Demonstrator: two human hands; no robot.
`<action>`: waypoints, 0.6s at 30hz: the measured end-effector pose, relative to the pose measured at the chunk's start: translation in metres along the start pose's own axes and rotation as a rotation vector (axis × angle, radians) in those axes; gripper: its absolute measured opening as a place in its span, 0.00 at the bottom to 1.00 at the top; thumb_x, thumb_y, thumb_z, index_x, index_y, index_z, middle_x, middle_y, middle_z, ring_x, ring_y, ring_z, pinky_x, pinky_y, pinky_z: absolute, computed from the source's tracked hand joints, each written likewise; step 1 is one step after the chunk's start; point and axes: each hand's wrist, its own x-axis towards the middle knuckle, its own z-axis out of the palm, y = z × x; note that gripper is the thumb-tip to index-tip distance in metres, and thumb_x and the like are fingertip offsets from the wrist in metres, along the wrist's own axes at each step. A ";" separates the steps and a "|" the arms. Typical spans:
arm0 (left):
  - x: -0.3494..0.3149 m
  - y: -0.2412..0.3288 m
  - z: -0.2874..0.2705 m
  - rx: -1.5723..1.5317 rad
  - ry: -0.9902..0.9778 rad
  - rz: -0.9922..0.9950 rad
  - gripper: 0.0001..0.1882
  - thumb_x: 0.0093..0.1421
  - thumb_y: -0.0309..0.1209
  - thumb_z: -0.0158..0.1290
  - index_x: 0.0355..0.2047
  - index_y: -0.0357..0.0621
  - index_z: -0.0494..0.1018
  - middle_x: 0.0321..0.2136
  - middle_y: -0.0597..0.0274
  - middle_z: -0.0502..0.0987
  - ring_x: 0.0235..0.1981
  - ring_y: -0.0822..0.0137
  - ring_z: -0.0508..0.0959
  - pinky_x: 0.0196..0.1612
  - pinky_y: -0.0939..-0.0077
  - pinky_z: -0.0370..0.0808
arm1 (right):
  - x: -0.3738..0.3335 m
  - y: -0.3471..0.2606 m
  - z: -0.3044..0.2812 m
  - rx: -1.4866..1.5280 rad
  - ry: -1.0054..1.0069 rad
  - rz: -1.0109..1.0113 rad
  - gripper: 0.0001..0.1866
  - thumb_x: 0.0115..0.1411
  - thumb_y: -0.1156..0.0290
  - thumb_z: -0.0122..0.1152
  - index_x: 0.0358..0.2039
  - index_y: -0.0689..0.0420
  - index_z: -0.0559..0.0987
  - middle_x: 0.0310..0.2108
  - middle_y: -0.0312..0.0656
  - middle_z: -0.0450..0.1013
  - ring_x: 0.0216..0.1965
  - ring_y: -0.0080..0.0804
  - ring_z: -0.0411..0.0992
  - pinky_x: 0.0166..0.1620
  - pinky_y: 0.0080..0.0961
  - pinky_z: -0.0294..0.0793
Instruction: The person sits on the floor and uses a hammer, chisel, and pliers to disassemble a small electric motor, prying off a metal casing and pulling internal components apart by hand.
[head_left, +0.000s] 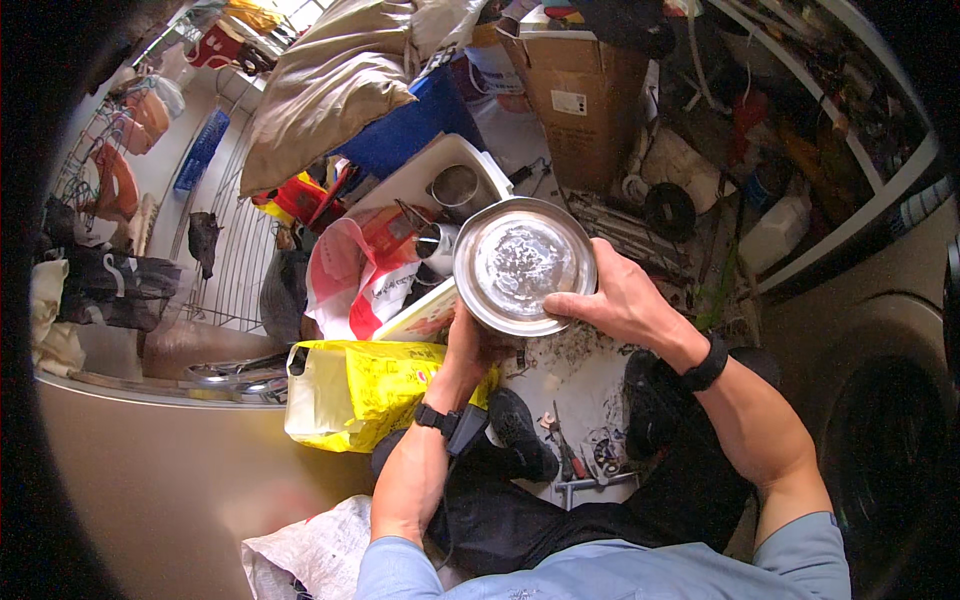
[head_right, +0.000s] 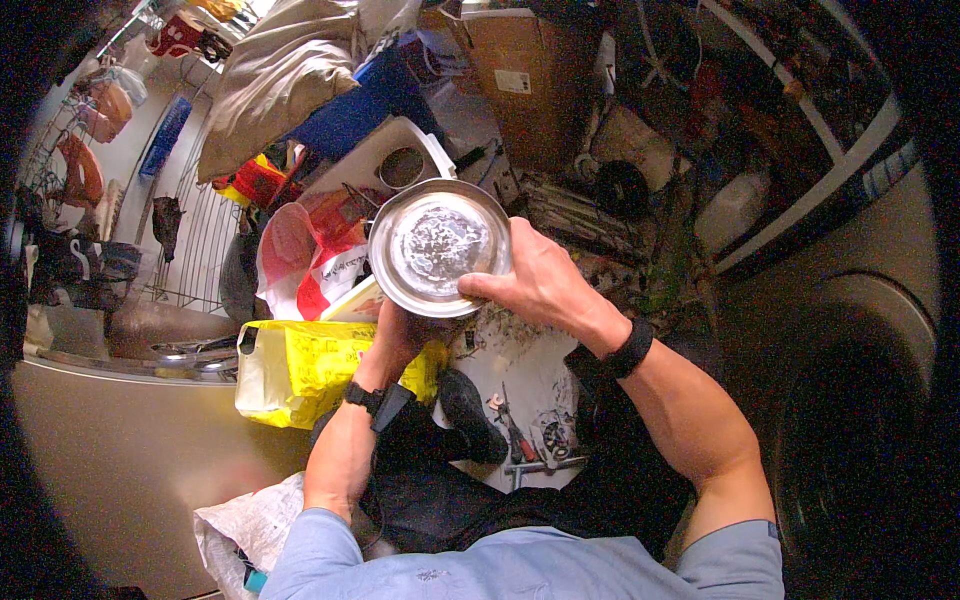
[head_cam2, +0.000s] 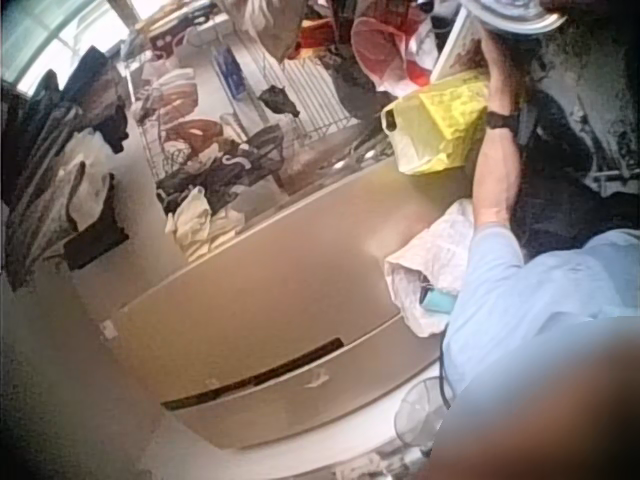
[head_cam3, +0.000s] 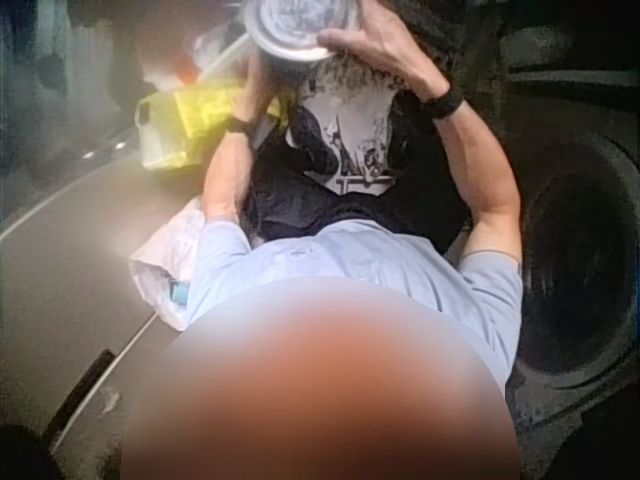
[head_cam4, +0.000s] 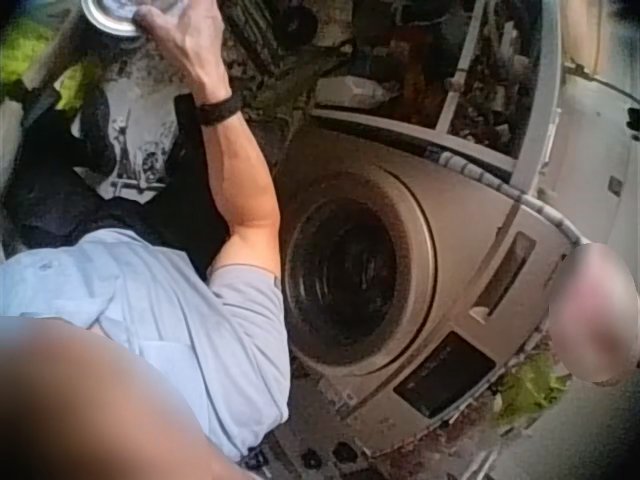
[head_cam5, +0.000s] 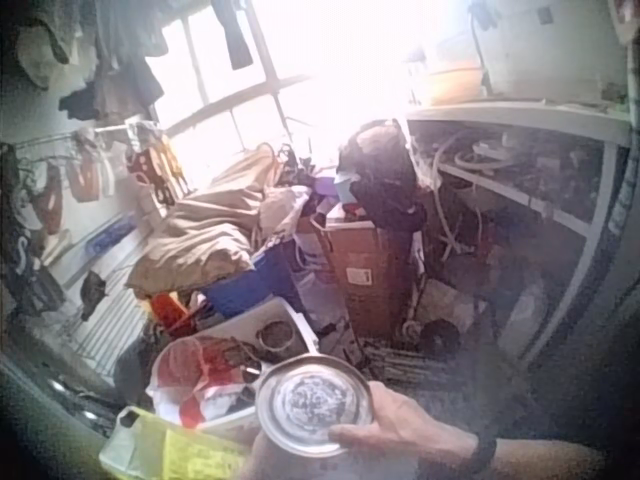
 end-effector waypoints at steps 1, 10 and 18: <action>0.000 0.000 0.000 0.000 -0.001 0.001 0.28 0.77 0.46 0.37 0.68 0.42 0.62 0.62 0.52 0.73 0.60 0.58 0.76 0.64 0.60 0.76 | 0.000 0.000 0.000 -0.009 -0.011 0.019 0.42 0.51 0.47 0.74 0.50 0.72 0.71 0.46 0.63 0.77 0.50 0.55 0.77 0.55 0.42 0.75; 0.003 -0.006 -0.009 0.011 0.041 -0.056 0.28 0.77 0.47 0.37 0.68 0.43 0.63 0.62 0.54 0.73 0.60 0.59 0.76 0.64 0.61 0.75 | 0.000 0.002 0.001 -0.072 0.028 -0.040 0.36 0.60 0.47 0.69 0.48 0.72 0.71 0.44 0.67 0.77 0.48 0.60 0.77 0.52 0.44 0.76; 0.002 -0.002 0.003 0.245 0.063 -0.062 0.44 0.63 0.77 0.31 0.60 0.60 0.73 0.43 0.68 0.83 0.32 0.70 0.81 0.25 0.76 0.72 | 0.001 0.003 0.001 -0.072 0.054 -0.029 0.33 0.63 0.49 0.66 0.46 0.72 0.71 0.41 0.68 0.77 0.46 0.62 0.78 0.50 0.46 0.76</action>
